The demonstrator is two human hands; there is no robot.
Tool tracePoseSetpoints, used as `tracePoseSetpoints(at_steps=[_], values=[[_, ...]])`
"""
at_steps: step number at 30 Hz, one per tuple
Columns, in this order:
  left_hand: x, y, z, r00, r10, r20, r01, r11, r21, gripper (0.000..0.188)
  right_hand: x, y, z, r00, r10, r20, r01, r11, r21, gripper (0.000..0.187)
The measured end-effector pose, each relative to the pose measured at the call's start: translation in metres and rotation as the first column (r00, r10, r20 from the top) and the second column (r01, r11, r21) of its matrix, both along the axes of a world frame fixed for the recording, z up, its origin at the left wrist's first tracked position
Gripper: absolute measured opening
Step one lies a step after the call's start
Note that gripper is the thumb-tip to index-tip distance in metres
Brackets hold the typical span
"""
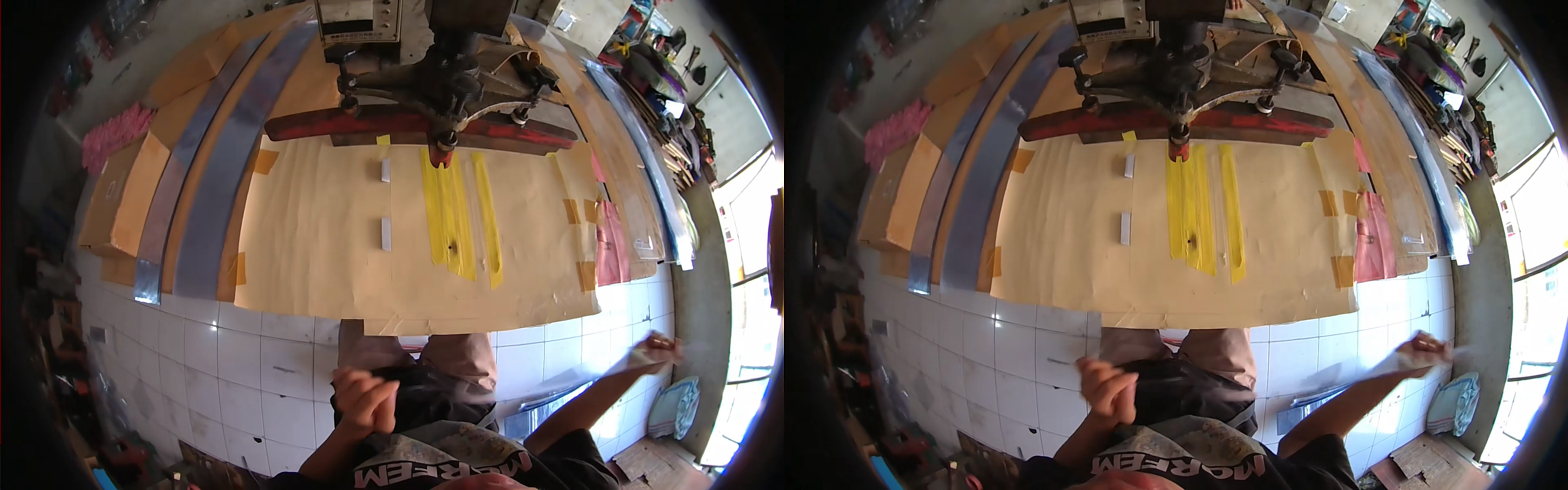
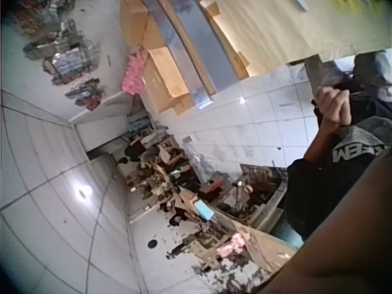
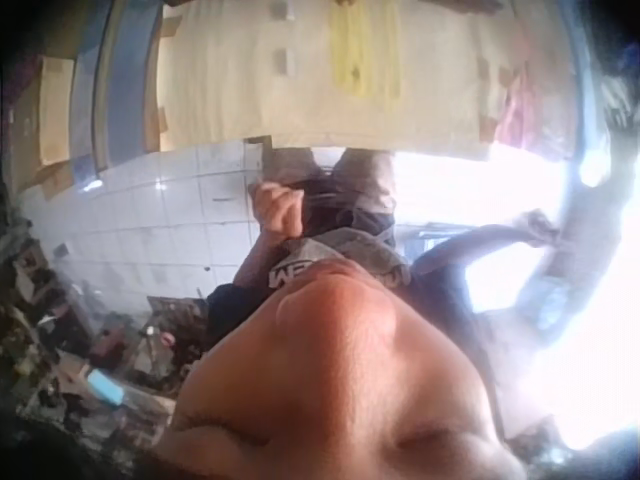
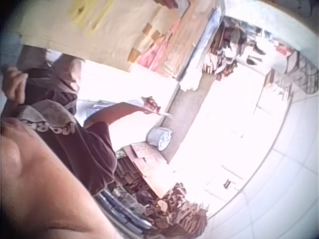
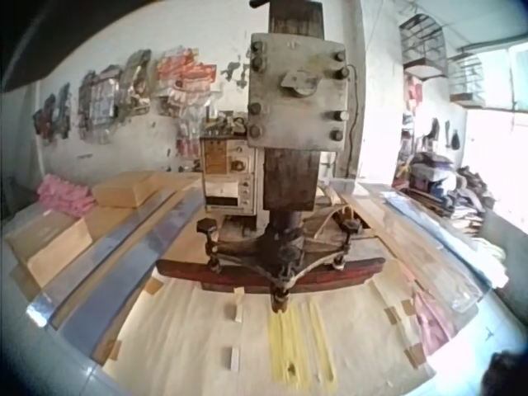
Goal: The person places small white strips onto a marked template on a table and then uses a press machine to stamp or apply pressure to them. They also handle translucent sheets of material throughout the process.
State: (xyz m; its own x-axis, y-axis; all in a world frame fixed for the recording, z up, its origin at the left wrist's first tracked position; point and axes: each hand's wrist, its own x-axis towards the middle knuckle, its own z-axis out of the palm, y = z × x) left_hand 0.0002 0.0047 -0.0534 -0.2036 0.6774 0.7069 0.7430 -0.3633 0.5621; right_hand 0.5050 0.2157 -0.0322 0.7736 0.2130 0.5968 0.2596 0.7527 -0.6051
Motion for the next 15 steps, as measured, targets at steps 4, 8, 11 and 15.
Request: tracePoseSetpoints(at_steps=[4, 8, 11, 15], values=[[-0.009, -0.022, 0.032, 0.950, 0.249, -0.190, -0.180, 0.930, 0.321, 0.012, -0.080, 0.003, -0.111, 0.603, 0.295, -0.741, -0.595, 0.785, -0.172, 0.011], [-0.021, -0.001, 0.081, 0.902, 0.403, -0.154, -0.225, 0.744, 0.629, 0.013, -0.222, 0.007, -0.127, 0.514, 0.406, -0.755, -0.827, 0.469, -0.311, 0.040], [-0.040, -0.006, 0.102, 0.848, 0.410, -0.335, -0.082, 0.727, 0.681, 0.018, -0.254, -0.008, -0.169, 0.587, 0.611, -0.531, -0.783, 0.261, -0.565, 0.052], [-0.022, 0.017, 0.145, 0.735, 0.396, -0.551, -0.130, 0.879, 0.459, 0.013, -0.265, -0.043, -0.188, 0.614, 0.673, -0.414, -0.668, 0.162, -0.727, 0.049]])
